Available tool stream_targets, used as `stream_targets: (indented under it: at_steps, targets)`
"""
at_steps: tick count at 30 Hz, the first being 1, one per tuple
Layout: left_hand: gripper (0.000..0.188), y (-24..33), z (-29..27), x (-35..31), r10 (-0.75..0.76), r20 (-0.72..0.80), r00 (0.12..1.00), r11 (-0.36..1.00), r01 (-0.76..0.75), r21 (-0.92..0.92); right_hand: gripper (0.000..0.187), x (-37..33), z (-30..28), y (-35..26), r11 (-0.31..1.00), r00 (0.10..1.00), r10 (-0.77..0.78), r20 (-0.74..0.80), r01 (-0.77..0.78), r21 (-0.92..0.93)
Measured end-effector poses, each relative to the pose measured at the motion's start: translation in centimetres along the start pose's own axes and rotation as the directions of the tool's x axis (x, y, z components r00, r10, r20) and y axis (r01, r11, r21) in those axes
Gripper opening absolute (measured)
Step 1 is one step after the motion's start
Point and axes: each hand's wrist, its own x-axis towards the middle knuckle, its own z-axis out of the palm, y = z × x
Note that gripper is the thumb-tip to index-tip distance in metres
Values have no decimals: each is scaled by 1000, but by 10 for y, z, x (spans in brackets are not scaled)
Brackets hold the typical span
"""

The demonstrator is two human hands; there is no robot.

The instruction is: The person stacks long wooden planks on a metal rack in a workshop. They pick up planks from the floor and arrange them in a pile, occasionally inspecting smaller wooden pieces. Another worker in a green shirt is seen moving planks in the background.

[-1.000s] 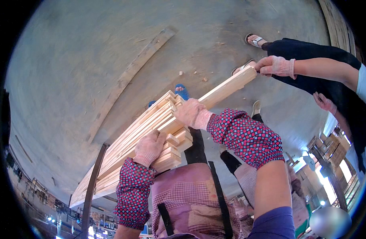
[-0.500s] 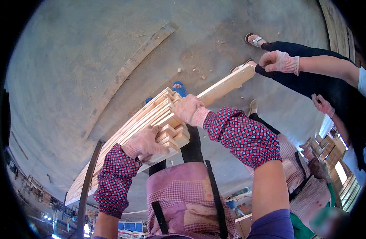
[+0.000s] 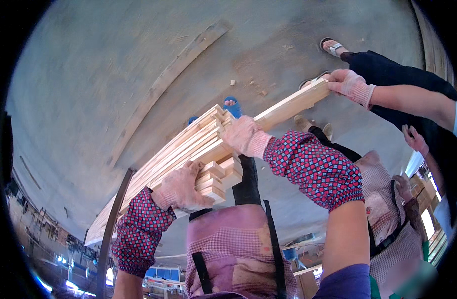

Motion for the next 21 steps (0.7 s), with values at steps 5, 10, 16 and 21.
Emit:
stream_targets:
  at_steps: [5,10,16,21]
  targets:
    - [95,-4,1,-3,4,-4,1000,999,-4,-42,15,-6,6,-6,1000,998,31,-61,-31,-2]
    - [94,-9,-2,-2,24,-9,1000,996,-25,-82,16,-5,-6,-4,1000,996,3,85,-4,12]
    - [89,-12,14,-5,47,-129,990,992,-62,-112,12,-1,-6,-6,999,1000,13,13,-14,48]
    - [80,-14,13,-17,106,-86,991,954,-125,-274,16,-11,2,-7,998,1000,20,-5,-19,66]
